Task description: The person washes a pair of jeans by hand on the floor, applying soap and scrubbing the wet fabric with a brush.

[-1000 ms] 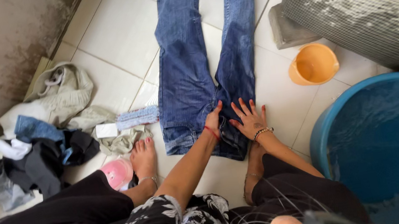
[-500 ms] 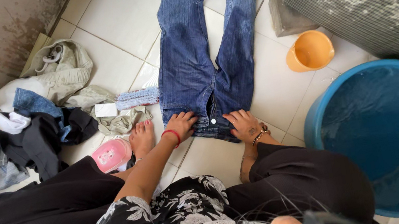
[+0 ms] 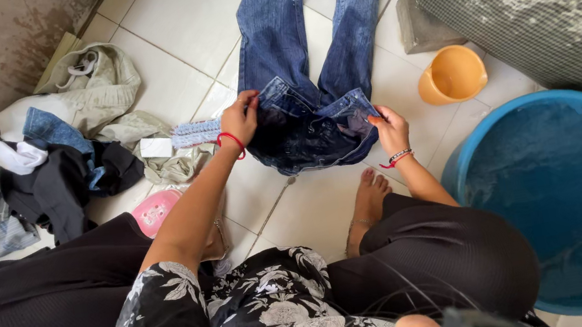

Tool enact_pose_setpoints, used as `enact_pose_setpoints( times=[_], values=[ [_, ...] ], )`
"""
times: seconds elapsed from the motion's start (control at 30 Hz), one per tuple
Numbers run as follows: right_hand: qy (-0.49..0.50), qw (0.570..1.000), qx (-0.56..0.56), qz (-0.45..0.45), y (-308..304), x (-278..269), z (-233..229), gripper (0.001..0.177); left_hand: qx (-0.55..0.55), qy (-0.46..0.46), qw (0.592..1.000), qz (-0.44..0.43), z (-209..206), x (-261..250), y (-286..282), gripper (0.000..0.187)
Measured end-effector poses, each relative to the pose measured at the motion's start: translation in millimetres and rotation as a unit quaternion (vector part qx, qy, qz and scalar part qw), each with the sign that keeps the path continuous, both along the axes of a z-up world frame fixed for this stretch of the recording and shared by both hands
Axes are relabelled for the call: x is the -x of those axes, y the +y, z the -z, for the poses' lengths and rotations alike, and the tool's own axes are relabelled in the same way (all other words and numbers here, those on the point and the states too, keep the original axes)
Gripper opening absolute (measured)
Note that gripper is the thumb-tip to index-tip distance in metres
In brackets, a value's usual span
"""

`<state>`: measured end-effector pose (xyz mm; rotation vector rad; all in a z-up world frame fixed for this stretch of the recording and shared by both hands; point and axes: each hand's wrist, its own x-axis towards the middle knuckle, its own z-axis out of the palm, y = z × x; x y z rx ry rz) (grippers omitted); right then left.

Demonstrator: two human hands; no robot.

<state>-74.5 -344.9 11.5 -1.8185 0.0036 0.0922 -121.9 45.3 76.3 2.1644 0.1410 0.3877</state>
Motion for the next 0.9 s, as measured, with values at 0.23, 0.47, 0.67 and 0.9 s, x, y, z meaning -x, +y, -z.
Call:
enact_pose_setpoints(
  times=[0.23,0.47,0.67,0.9],
  values=[
    [-0.019,0.996,-0.091,-0.008,12,22,-18,0.030,-0.181,-0.133,0.974,0.006,-9,41,-36,0.023],
    [-0.190,0.972,0.132,-0.049,52,69,-106,0.025,-0.065,0.075,0.972,0.215,90,59,-153,0.027],
    [-0.369,0.896,0.142,-0.203,70,86,-141,0.041,-0.048,0.102,0.984,0.141,137,6,-196,0.032],
    [-0.372,0.895,0.126,-0.209,71,88,-135,0.040,-0.054,0.112,0.986,0.110,143,-31,-206,0.038]
  ],
)
